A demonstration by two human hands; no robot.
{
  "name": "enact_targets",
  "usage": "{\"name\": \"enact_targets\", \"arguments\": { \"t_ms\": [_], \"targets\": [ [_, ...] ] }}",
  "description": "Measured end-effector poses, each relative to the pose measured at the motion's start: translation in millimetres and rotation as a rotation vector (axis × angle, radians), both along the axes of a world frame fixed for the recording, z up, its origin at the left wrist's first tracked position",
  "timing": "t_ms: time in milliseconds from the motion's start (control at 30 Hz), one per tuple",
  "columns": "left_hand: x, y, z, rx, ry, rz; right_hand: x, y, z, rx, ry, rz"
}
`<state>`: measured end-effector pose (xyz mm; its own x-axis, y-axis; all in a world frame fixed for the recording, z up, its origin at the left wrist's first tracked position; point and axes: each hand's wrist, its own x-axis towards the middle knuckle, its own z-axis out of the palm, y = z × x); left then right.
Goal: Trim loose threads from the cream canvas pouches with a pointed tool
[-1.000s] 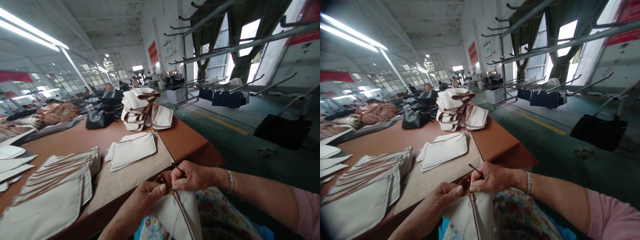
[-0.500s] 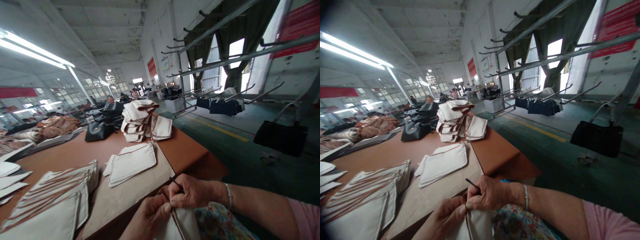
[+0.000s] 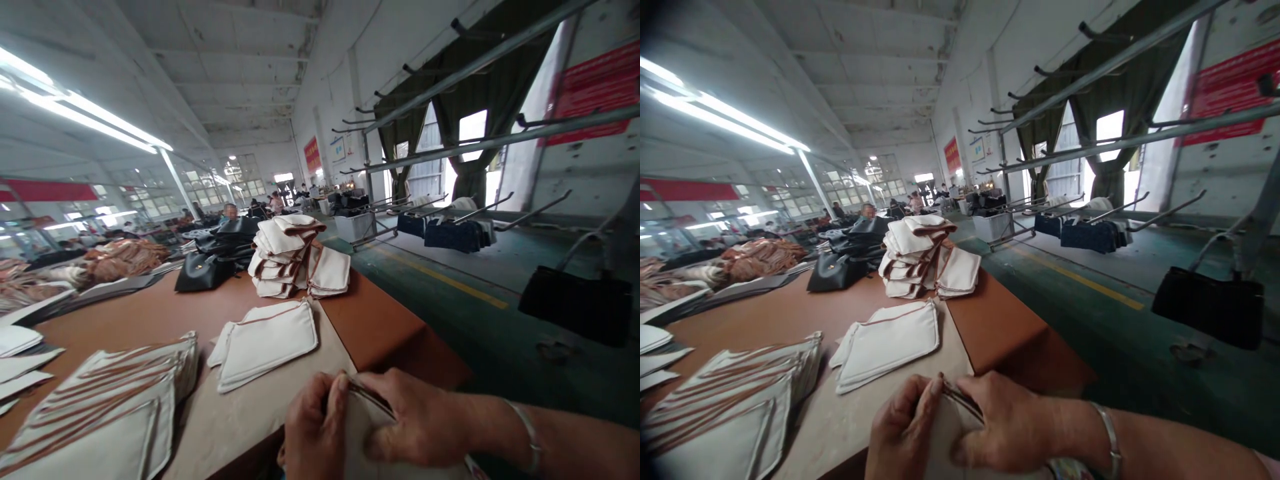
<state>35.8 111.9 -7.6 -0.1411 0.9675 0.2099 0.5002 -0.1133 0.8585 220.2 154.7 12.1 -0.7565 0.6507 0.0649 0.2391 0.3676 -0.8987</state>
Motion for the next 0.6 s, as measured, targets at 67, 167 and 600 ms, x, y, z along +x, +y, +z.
{"name": "enact_targets", "arguments": {
  "t_ms": [67,167,600],
  "targets": [
    [0,5,-7.4,0.096,0.039,-0.025,7,9,1.9,0.002,-0.034,-0.009],
    [-25,19,-23.7,0.209,0.154,0.031,30,52,17.7,0.037,-0.053,-0.153],
    [-168,147,-132.7,-0.038,0.912,0.154,-73,291,66.7,0.578,-0.207,-0.601]
  ]
}}
